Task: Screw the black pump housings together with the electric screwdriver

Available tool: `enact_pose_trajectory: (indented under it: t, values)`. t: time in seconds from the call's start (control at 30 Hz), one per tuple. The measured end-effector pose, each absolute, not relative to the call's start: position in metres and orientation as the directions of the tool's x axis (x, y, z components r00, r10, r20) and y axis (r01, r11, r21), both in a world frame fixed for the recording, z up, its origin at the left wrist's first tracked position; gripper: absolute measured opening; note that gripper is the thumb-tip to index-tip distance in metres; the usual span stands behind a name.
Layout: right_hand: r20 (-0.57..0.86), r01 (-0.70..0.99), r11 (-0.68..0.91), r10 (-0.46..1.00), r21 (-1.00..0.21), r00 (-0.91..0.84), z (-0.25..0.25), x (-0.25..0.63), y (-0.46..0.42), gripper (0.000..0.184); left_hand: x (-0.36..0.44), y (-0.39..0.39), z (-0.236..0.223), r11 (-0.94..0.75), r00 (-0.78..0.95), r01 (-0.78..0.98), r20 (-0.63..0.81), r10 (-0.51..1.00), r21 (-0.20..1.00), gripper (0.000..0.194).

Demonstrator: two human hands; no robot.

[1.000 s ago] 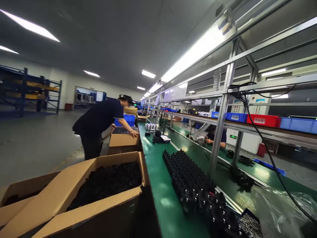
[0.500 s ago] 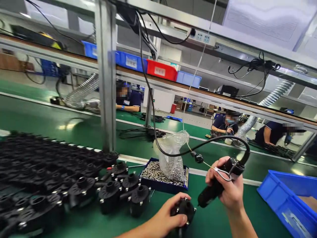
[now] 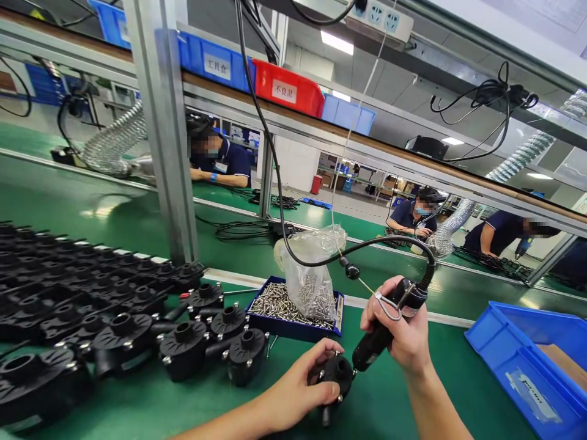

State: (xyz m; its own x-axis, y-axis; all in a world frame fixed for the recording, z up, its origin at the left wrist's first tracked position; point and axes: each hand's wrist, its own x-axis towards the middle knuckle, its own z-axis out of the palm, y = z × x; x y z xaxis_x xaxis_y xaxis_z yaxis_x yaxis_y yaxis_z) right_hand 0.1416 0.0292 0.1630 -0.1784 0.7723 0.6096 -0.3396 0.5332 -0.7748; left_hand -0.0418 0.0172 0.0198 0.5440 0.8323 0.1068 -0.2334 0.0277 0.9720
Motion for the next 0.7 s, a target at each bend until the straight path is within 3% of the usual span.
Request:
enact_pose_trajectory:
  t: [0.13, 0.33, 0.7]
  values:
    - [0.588, -0.335, 0.503, 0.772, -0.797, -0.241, 0.166, 0.141, 0.024, 0.027, -0.042, 0.017, 0.024, 0.029, 0.545, -0.221, 0.099, 0.833, 0.975, 0.048]
    - [0.639, -0.411, 0.531, 0.745, -0.741, -0.192, 0.166, 0.143, 0.022, 0.023, -0.042, 0.016, 0.027, 0.063, 0.553, -0.244, 0.086, 0.829, 0.968, 0.049]
    - [0.587, -0.341, 0.499, 0.773, -0.796, -0.240, 0.165, 0.138, 0.022, 0.028, -0.041, 0.017, 0.033, 0.091, 0.532, -0.252, 0.060, 0.845, 0.964, 0.046]
